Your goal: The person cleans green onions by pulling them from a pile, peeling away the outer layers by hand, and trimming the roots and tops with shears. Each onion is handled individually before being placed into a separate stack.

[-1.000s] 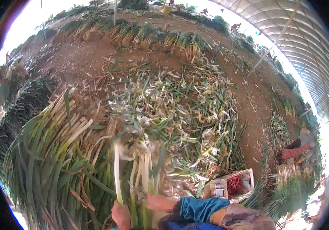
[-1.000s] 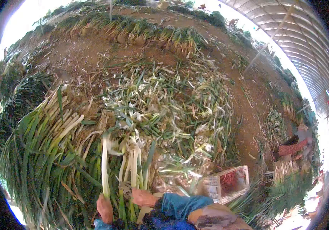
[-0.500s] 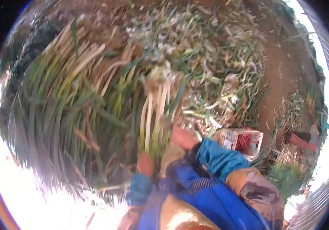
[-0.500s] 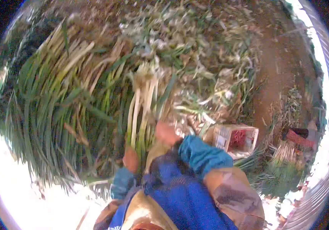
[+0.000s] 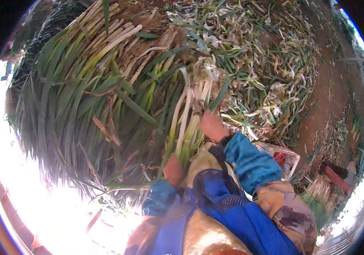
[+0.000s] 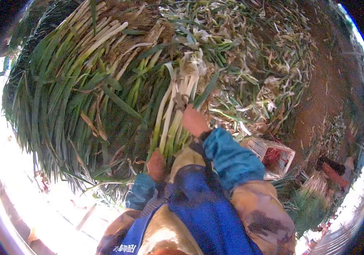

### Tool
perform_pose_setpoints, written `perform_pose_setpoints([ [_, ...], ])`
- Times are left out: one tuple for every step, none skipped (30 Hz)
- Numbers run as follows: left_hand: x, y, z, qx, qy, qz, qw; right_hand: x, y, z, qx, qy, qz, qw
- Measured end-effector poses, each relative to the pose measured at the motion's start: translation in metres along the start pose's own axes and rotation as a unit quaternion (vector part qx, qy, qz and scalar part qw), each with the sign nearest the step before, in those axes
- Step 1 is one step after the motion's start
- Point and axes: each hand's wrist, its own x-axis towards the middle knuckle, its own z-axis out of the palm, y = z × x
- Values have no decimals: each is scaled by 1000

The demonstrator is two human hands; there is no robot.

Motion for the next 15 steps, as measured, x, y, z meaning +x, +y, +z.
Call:
perform_pose_setpoints([
  [7,-7,10,7,1,3,1000,-12,-10,-4,12,-40,-11,999],
  [10,-9,16,13,1,6,1000,-28,-19,-5,22,-81,-21,996],
  [20,-9,11,34,-11,43,998,-37,-23,-4,33,-122,-30,992],
  [41,-9,1,57,-22,81,995,-41,-21,-1,27,-149,-31,988],
  [63,-8,-11,80,-33,119,989,-43,-15,1,21,-176,-31,984],
  [88,2,-29,101,5,126,987,-42,-9,0,15,-204,-31,978],
  [115,10,-47,123,44,133,983,-36,-4,-4,14,-161,-3,987],
  [141,10,-58,126,131,157,971,-25,1,-10,14,-117,23,993],
  [166,10,-70,129,217,180,951,-15,5,-15,14,-72,49,996],
  [189,16,-85,166,207,142,953,-9,8,-17,7,-74,29,997],
  [207,20,-98,202,196,106,954,-5,10,-14,1,-69,6,998],
  [223,13,-96,267,203,97,937,-2,11,-8,-7,-62,-17,998],
  [242,-1,-84,329,211,87,916,0,11,-6,-17,-55,-41,998],
  [257,-13,-72,389,218,73,892,-5,0,-24,41,-65,-94,993],
  [266,-20,-59,409,217,41,885,-5,-1,-26,40,-59,-97,993],
])
